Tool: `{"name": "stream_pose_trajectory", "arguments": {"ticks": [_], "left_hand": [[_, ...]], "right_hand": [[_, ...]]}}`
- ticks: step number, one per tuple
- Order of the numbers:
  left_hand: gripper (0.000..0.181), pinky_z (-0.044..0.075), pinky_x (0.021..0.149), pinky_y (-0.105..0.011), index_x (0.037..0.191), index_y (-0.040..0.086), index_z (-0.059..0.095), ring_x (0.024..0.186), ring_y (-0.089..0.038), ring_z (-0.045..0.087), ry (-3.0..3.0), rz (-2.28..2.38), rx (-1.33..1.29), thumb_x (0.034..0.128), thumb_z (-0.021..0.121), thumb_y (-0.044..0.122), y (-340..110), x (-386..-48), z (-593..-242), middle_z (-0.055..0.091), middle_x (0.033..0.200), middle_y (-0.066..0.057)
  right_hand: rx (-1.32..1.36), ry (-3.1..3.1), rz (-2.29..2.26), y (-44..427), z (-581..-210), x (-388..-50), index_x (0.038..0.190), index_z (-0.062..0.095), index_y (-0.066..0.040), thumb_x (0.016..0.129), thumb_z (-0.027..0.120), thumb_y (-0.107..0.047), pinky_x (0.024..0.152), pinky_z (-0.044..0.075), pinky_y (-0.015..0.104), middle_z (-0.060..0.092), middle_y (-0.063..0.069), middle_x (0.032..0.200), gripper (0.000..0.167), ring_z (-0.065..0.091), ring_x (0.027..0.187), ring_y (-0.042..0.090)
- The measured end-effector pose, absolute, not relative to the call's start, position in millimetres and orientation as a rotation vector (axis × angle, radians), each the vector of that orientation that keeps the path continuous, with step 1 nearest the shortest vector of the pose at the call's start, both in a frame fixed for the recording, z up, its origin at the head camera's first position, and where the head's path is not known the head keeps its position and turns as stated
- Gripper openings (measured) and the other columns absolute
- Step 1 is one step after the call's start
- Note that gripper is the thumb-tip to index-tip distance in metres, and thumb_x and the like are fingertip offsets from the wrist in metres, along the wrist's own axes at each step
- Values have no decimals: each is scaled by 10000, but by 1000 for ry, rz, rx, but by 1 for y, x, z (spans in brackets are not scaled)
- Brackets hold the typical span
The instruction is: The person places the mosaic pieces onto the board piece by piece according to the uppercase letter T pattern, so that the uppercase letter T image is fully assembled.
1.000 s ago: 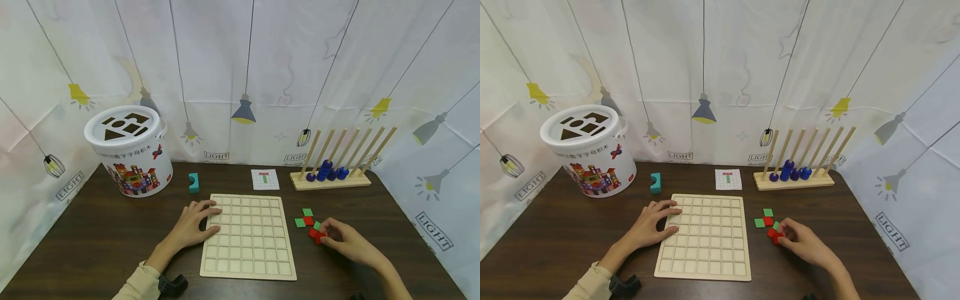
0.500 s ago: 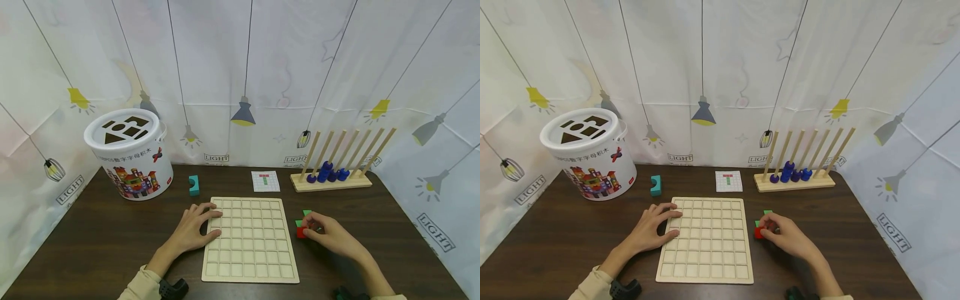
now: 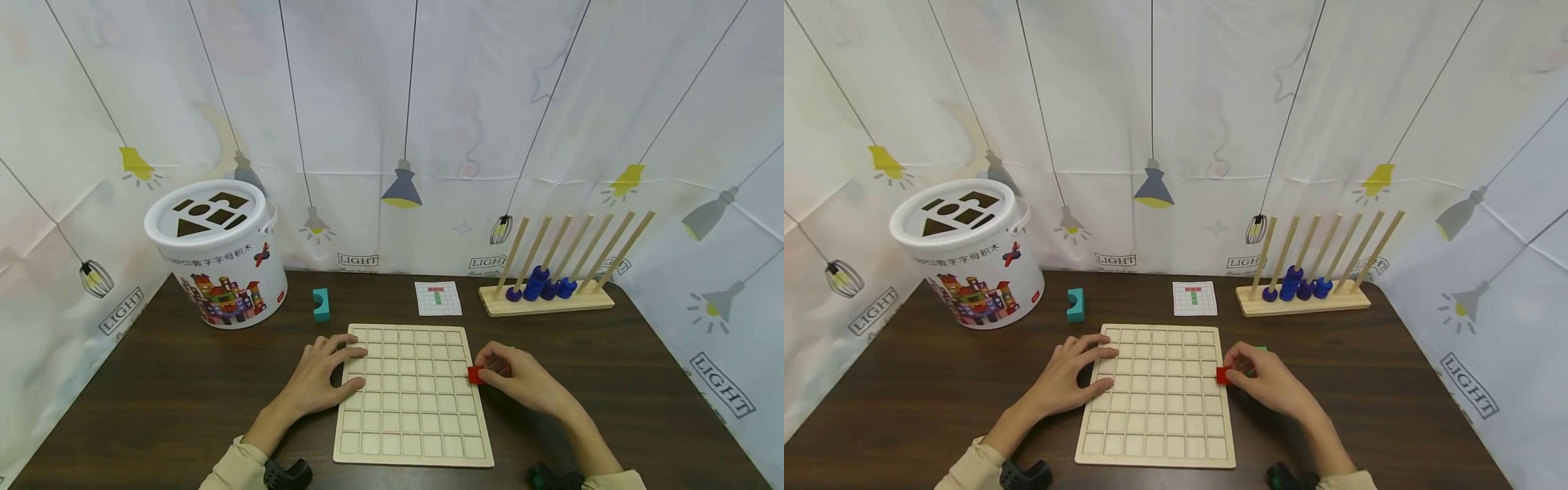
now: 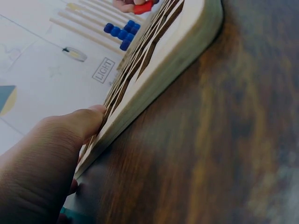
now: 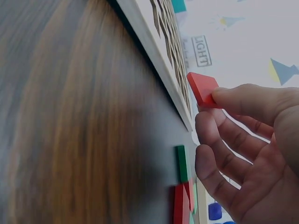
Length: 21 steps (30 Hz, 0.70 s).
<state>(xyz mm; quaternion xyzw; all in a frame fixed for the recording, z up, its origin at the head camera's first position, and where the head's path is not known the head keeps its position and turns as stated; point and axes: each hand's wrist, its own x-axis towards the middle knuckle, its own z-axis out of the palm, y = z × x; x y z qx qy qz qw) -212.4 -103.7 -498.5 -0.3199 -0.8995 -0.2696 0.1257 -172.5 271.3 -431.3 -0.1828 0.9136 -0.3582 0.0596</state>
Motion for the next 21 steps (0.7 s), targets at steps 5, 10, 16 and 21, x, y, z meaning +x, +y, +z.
{"name": "stream_pose_trajectory", "arguments": {"ticks": [5,10,16,21], "left_hand": [[466,300,785,-344,1261,311,597,1017,-169,454,-2637,-785,-925,841,649,505,-105,-212,-498,502,1354,27],[475,298,780,-344,1268,309,594,1014,-170,455,-2644,-779,-927,842,642,513,-104,-212,-498,501,1357,25],[474,295,780,-343,1270,309,591,1013,-172,458,-2646,-771,-929,846,637,515,-105,-213,-498,498,1360,27],[472,299,784,-348,1267,308,594,1017,-176,459,-2643,-779,-926,841,647,504,-105,-213,-499,500,1358,24]], "right_hand": [[-601,2761,-1107,264,-431,-177,989,581,-162,919,623,-233,679,460,242,642,-33,916,109,597,853,80],[-584,2760,-1118,261,-431,-180,987,583,-156,913,631,-213,695,472,248,640,-31,921,105,592,857,82],[-555,2765,-1126,255,-428,-185,996,588,-169,909,635,-208,721,475,251,645,-36,932,105,598,869,91],[-566,2753,-1149,249,-427,-190,1003,594,-150,911,633,-201,740,488,248,643,-19,936,112,603,876,115]]}}
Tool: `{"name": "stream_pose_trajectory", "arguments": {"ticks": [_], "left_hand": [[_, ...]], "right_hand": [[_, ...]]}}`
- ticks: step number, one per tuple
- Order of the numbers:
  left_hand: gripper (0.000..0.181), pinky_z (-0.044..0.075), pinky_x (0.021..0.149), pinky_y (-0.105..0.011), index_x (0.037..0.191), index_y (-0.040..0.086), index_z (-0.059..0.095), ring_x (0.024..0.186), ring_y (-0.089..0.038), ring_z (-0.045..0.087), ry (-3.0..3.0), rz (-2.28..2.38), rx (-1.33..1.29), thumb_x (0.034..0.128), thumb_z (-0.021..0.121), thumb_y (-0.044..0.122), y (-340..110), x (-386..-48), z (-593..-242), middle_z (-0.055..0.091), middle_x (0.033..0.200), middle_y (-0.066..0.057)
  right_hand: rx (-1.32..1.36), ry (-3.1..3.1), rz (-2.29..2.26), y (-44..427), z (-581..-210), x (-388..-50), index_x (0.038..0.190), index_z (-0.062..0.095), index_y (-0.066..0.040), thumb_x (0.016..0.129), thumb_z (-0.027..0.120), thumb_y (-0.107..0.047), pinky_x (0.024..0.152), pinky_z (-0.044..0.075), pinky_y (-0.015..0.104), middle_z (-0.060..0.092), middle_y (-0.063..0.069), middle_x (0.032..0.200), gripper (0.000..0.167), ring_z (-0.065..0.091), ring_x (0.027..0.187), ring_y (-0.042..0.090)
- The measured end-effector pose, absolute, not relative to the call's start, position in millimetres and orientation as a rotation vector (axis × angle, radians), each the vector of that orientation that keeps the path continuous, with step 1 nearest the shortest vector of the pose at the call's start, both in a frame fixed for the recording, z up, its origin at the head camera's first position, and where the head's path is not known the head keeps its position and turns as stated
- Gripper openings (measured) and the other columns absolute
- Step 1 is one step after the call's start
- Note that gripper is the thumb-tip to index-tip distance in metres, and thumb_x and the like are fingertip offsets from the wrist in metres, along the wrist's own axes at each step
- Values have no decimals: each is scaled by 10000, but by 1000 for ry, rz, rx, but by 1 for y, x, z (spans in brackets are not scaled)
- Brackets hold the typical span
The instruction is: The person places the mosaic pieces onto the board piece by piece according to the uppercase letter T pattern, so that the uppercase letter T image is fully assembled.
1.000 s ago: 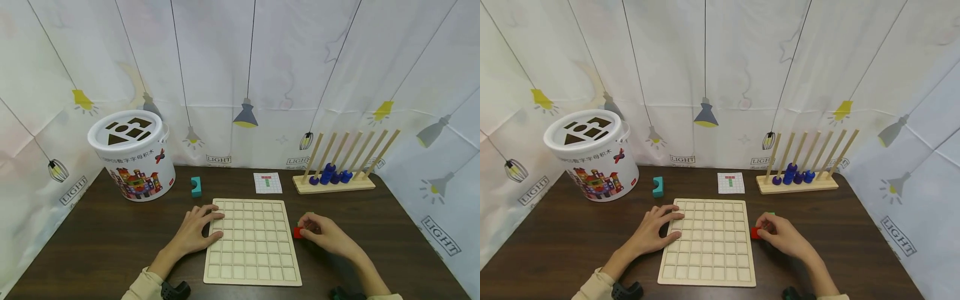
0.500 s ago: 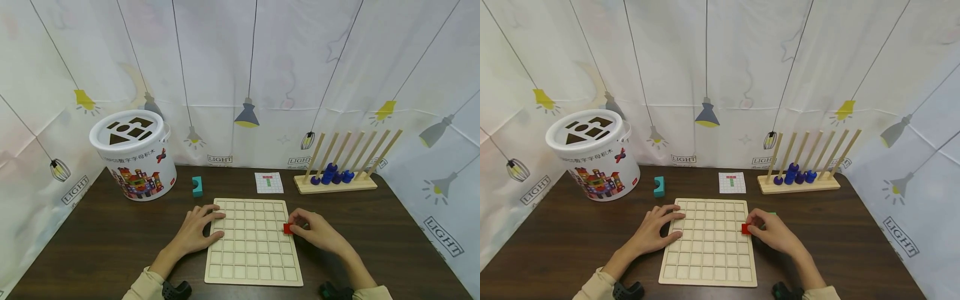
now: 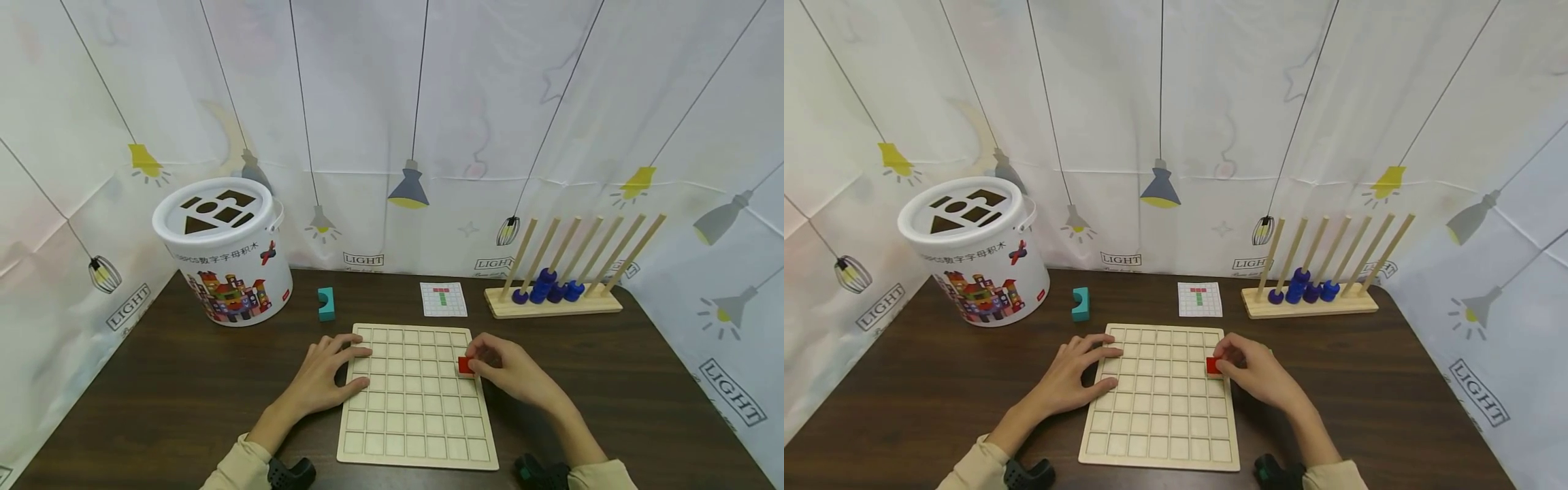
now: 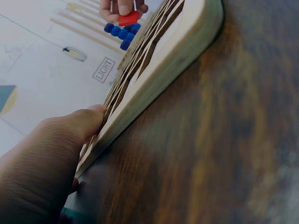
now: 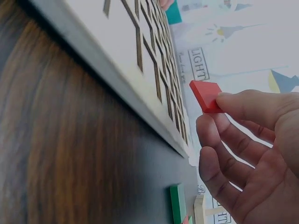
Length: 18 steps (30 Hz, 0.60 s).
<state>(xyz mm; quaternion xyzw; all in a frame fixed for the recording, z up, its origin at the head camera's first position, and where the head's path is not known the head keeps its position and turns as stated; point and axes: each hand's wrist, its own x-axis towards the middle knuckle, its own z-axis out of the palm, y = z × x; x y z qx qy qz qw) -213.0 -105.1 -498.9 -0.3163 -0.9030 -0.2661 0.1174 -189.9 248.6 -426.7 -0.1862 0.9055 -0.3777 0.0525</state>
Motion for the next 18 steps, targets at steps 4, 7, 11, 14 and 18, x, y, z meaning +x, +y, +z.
{"name": "stream_pose_trajectory", "arguments": {"ticks": [4,7,11,14,18], "left_hand": [[474,297,783,-344,1268,310,593,1012,-173,457,-2649,-778,-918,842,642,512,-106,-213,-498,499,1361,21],[473,294,779,-339,1267,310,595,1007,-170,457,-2649,-777,-915,843,639,517,-106,-212,-498,500,1362,22],[468,292,776,-333,1263,312,597,1003,-161,457,-2646,-772,-916,843,640,515,-106,-212,-498,501,1360,25],[467,290,775,-330,1262,317,596,1001,-155,457,-2647,-765,-916,841,643,513,-106,-213,-499,499,1361,29],[467,294,776,-333,1261,317,597,1014,-167,466,-2648,-769,-916,837,654,504,-105,-213,-500,500,1361,30]], "right_hand": [[-575,2743,-1179,243,-424,-194,1014,592,-142,917,624,-186,744,498,257,650,-7,945,111,613,889,143],[-578,2735,-1206,240,-423,-197,1024,592,-128,918,620,-175,742,500,259,653,4,946,119,615,883,147],[-569,2732,-1223,239,-422,-199,1037,601,-129,919,621,-192,741,498,255,659,1,957,135,618,876,138],[-565,2732,-1229,237,-422,-200,1037,607,-142,921,620,-206,733,496,249,663,-2,966,133,621,873,143],[-558,2717,-1253,235,-423,-202,1035,613,-141,922,619,-213,719,493,249,668,7,966,134,625,868,161]]}}
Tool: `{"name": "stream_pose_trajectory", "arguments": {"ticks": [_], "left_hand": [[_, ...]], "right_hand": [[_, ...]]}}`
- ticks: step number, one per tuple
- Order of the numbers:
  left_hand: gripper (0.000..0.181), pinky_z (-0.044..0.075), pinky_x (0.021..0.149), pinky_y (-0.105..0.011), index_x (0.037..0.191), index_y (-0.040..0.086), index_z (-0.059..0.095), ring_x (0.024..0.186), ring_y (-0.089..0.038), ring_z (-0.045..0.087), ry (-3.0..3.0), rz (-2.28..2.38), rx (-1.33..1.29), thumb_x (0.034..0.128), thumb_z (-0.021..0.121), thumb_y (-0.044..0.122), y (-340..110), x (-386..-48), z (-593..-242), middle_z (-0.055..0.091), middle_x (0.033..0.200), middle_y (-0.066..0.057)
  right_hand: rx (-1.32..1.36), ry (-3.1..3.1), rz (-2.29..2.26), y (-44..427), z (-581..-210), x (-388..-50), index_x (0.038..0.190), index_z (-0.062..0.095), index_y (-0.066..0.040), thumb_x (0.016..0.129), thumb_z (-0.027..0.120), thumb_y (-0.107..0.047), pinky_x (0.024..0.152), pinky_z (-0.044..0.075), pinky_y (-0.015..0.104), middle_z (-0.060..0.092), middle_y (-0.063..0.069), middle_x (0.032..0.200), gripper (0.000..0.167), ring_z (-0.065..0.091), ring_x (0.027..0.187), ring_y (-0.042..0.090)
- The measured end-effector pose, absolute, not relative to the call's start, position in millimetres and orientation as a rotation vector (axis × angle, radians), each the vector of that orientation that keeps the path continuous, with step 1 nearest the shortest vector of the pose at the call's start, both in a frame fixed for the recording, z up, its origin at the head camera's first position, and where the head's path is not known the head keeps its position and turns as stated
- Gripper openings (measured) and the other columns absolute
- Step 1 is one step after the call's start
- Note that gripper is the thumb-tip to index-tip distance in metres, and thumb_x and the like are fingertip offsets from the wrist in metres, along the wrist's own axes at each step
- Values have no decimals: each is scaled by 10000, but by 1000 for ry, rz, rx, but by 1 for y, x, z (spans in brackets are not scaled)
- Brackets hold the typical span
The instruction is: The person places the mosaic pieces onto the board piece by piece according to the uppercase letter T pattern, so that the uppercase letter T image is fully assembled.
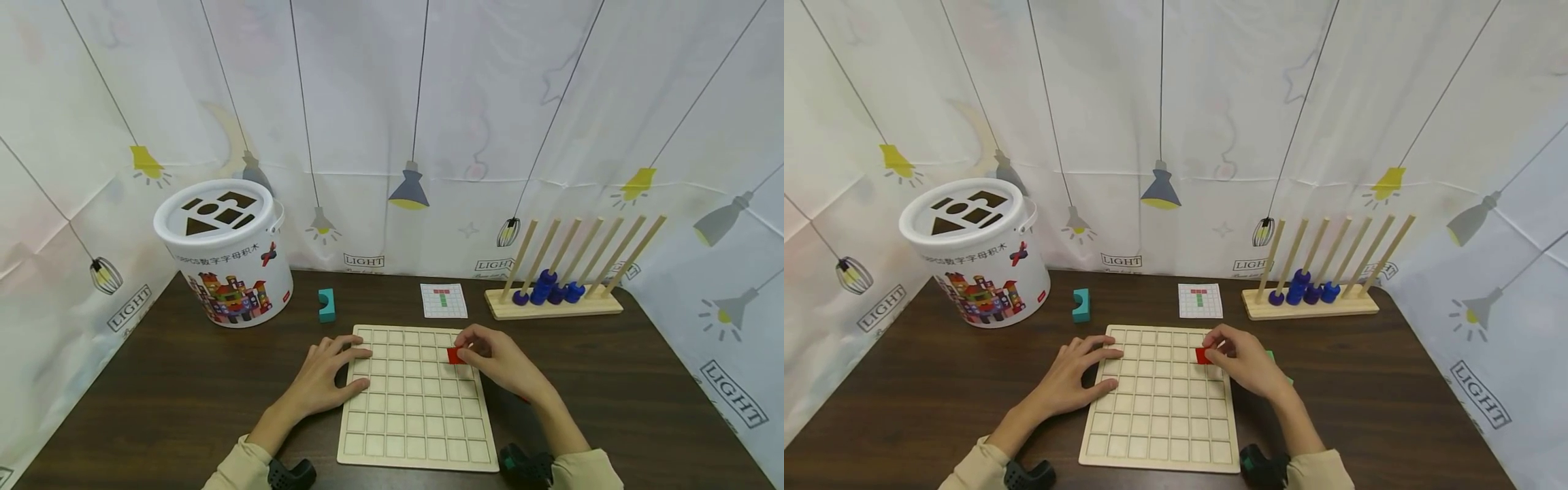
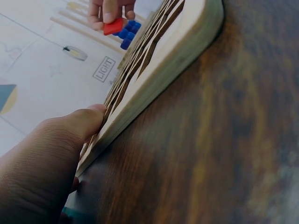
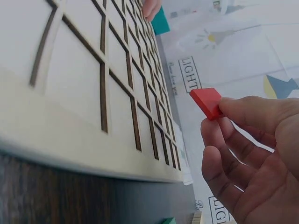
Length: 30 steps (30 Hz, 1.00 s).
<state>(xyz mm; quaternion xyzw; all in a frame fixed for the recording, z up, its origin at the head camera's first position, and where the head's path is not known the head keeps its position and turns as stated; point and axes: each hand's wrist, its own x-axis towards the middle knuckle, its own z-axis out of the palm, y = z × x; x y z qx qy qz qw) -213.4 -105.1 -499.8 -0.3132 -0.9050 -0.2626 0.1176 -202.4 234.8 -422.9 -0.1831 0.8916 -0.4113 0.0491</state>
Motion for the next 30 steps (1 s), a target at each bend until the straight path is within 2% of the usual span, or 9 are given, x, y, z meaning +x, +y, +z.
{"name": "stream_pose_trajectory", "arguments": {"ticks": [6,13,30], "left_hand": [[463,298,780,-337,1258,316,598,1027,-175,470,-2650,-781,-921,838,651,505,-105,-213,-499,503,1360,26],[458,300,786,-346,1253,309,604,1020,-173,467,-2644,-789,-918,835,663,487,-105,-213,-498,510,1354,14],[446,303,788,-354,1245,318,602,1046,-190,472,-2621,-801,-923,839,655,496,-104,-214,-500,505,1355,22]], "right_hand": [[-538,2684,-1301,226,-424,-206,1033,621,-125,922,618,-199,675,494,255,669,31,958,133,630,843,206],[-588,2678,-1344,213,-425,-213,1026,630,-111,918,622,-185,710,497,265,661,47,985,131,611,908,203],[-591,2648,-1308,173,-432,-230,940,635,-90,900,637,-154,677,475,267,660,65,930,75,603,812,175]]}}
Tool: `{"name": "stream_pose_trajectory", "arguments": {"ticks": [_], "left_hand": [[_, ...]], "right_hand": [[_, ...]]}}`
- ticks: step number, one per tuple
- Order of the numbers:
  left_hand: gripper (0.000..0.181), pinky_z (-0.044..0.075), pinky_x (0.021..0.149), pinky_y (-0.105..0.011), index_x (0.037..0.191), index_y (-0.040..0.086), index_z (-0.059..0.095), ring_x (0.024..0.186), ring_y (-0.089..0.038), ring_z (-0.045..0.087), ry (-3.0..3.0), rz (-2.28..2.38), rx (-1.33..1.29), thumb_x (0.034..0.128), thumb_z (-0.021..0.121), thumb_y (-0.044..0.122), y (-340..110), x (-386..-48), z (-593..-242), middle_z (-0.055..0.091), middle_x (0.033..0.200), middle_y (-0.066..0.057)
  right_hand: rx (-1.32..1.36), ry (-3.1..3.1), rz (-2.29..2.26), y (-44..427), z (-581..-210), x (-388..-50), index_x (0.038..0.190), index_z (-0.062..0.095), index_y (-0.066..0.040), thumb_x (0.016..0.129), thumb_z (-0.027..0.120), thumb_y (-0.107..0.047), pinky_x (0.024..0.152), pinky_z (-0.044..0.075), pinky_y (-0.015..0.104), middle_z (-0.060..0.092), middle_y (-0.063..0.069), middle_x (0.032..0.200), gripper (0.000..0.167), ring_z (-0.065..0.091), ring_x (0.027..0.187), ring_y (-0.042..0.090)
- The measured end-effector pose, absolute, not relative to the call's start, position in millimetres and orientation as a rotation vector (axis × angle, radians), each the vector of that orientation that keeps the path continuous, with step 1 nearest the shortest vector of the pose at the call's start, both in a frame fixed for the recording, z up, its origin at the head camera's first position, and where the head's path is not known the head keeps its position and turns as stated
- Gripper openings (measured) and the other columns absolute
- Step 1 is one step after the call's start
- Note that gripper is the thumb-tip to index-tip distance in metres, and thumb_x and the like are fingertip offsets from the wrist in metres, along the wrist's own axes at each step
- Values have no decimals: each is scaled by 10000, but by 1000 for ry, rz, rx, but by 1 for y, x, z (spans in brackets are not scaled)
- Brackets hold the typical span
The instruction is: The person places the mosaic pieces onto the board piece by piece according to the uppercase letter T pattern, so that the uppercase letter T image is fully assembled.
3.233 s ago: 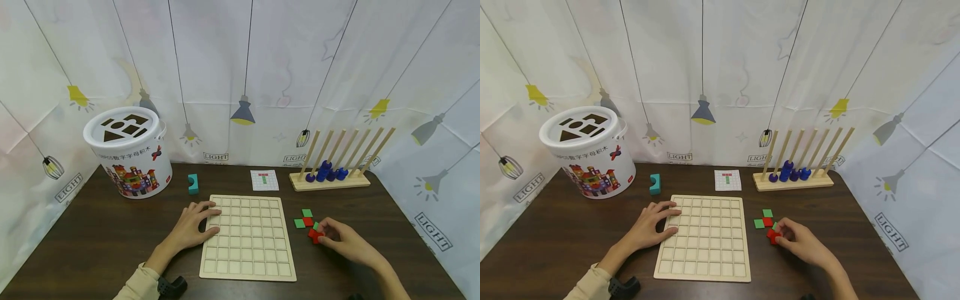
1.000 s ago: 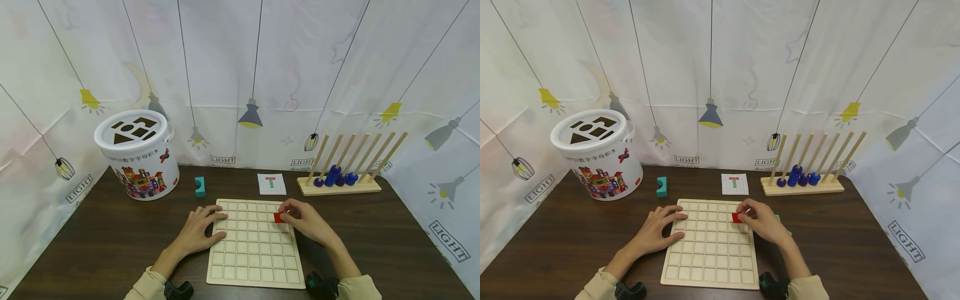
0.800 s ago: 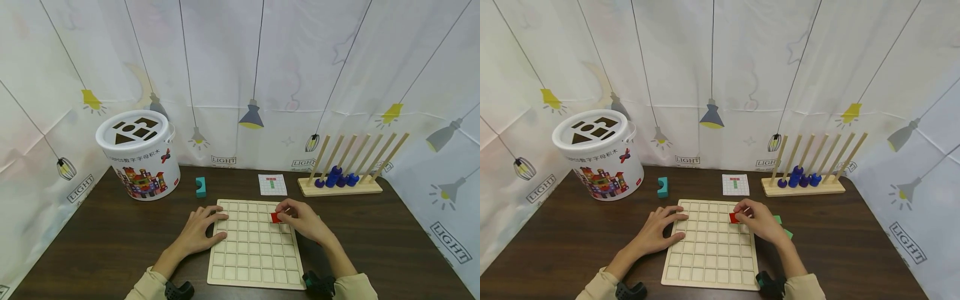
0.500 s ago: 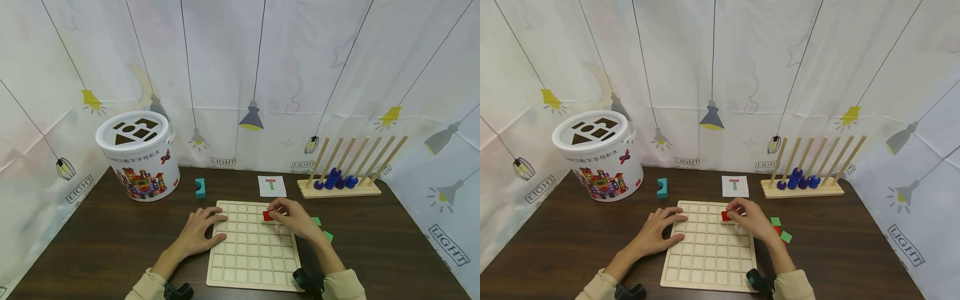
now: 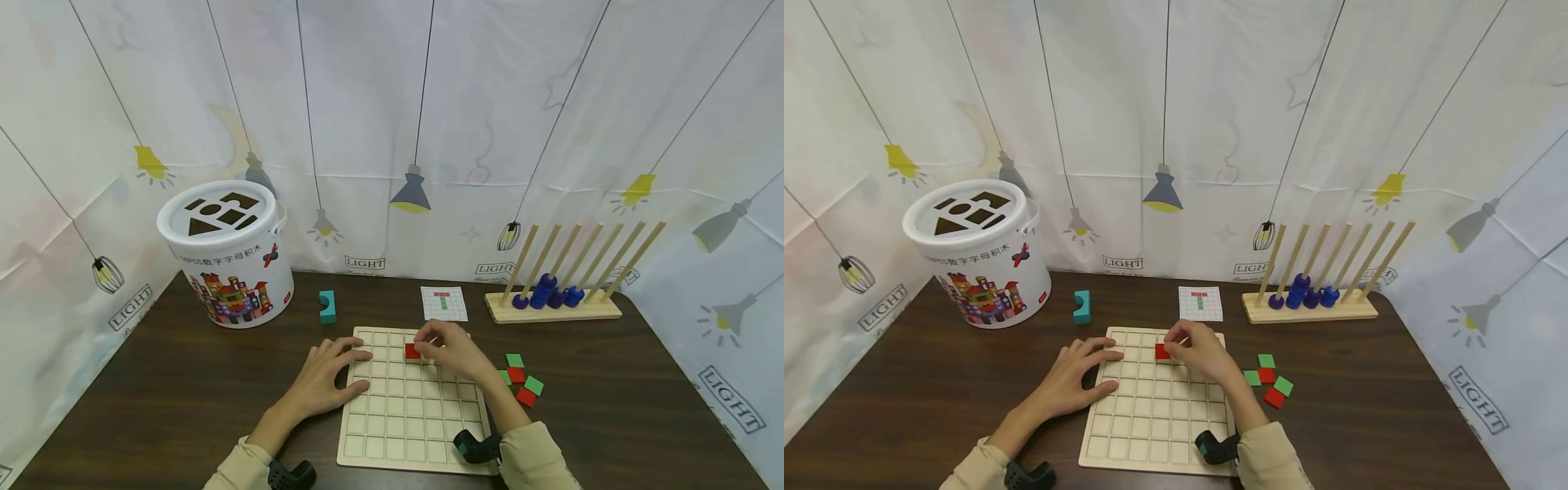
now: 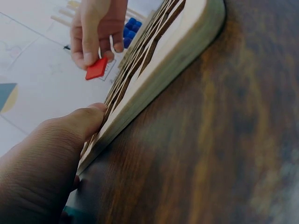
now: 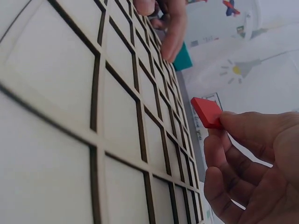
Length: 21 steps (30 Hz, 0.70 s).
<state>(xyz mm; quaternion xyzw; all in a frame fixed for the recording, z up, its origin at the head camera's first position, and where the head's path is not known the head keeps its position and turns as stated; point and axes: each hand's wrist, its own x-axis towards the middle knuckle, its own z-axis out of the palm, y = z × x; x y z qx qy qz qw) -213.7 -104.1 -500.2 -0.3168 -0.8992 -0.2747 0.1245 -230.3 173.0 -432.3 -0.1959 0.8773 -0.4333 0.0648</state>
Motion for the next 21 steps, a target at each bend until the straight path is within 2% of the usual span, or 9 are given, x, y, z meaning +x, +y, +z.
{"name": "stream_pose_trajectory", "arguments": {"ticks": [7,21], "left_hand": [[450,311,791,-362,1251,317,600,1053,-188,472,-2637,-808,-924,843,650,499,-105,-213,-497,502,1364,15],[445,312,808,-365,1256,328,592,1070,-183,468,-2667,-798,-920,854,627,515,-105,-212,-496,495,1375,20]], "right_hand": [[-525,2636,-1303,157,-440,-236,916,637,-93,888,645,-131,640,470,277,654,59,884,47,616,724,175],[-509,2702,-1219,144,-441,-238,900,630,-82,884,645,-104,645,453,260,634,41,839,31,551,719,131]]}}
